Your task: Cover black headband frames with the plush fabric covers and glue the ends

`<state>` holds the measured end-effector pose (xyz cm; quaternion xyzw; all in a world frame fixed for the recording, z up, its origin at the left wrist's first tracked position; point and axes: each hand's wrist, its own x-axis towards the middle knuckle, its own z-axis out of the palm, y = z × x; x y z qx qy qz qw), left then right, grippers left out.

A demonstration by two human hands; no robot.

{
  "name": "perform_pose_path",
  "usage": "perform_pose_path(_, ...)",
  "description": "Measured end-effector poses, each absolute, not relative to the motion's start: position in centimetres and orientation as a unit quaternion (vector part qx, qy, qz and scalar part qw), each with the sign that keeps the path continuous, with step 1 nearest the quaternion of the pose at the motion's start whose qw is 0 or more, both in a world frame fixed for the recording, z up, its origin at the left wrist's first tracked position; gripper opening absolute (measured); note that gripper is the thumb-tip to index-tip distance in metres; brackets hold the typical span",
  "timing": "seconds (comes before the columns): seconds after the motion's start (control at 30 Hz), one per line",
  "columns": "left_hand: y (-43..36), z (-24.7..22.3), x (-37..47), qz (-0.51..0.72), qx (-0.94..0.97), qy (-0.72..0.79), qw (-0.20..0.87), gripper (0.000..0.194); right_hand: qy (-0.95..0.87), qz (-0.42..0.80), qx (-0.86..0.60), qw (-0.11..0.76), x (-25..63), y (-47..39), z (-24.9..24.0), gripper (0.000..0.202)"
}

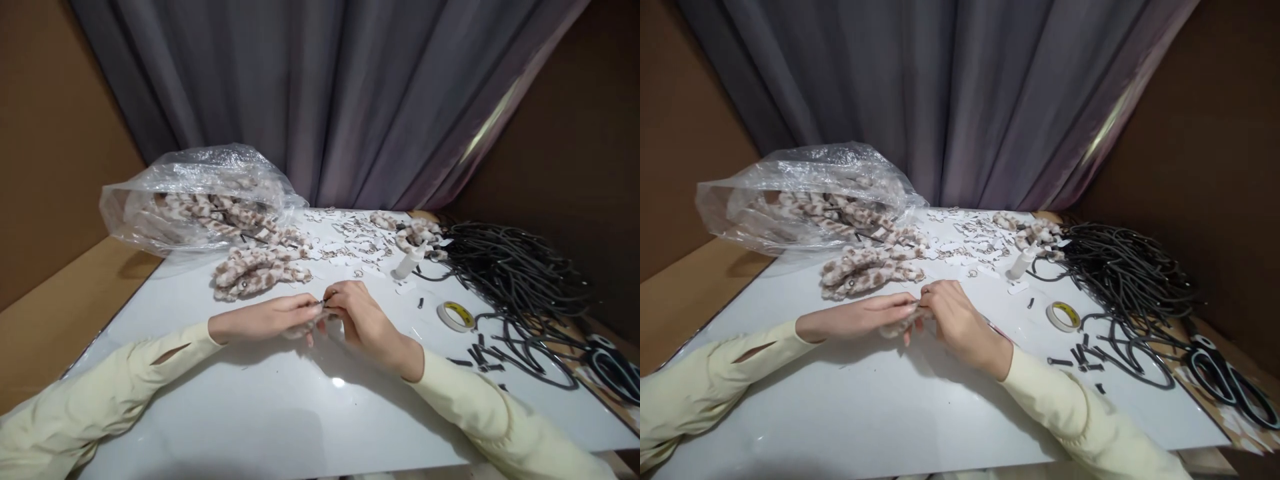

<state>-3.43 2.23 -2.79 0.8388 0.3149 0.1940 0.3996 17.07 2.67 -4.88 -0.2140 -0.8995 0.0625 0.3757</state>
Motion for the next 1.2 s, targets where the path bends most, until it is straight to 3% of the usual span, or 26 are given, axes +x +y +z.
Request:
perform_pose_path(0.07, 1.8, -2.6, -3.2, 0.179, 0.797, 0.294, 0.496, 0.028, -0.900, 0.014, -0.193, 0.390, 17.6, 2.4, -5.5, 0.025)
perform_pose_path(0.13, 1.5, -2.6, -2.9, 0.185, 0.783, 0.292, 0.517, 0.023, -0.905, -0.025, -0.177, 0.386, 18.0, 2.3, -6.2, 0.028)
perform_pose_path(0.27, 1.1, -3.0, -2.8, 0.226, 0.832, 0.293, 0.414, 0.017, -0.906, -0.047, -0.167, 0.387, 18.1, 2.1, -6.6, 0.029)
perform_pose_path(0.43, 1.2, -3.6, -3.2, 0.256, 0.902, 0.251, 0.241, 0.014, -0.880, 0.024, -0.187, 0.437, 17.2, 1.3, -5.6, 0.026)
perform_pose_path(0.73, 1.3, -4.2, -3.3, 0.243, 0.936, 0.220, 0.125, 0.017, -0.764, 0.314, -0.294, 0.482, 16.6, 0.7, -5.9, 0.033)
perform_pose_path(0.93, 1.5, -4.6, -3.2, 0.211, 0.956, 0.200, 0.019, 0.015, -0.714, 0.470, -0.321, 0.408, 16.8, 1.8, -5.1, 0.047)
perform_pose_path(1.1, 2.0, -5.5, -3.3, 0.171, 0.957, 0.116, -0.203, 0.019, -0.760, 0.438, -0.322, 0.356, 17.2, 2.3, -5.1, 0.049)
perform_pose_path(1.2, 2.3, -5.7, -3.3, 0.168, 0.943, 0.081, -0.276, 0.015, -0.767, 0.445, -0.333, 0.321, 17.3, 2.4, -5.2, 0.049)
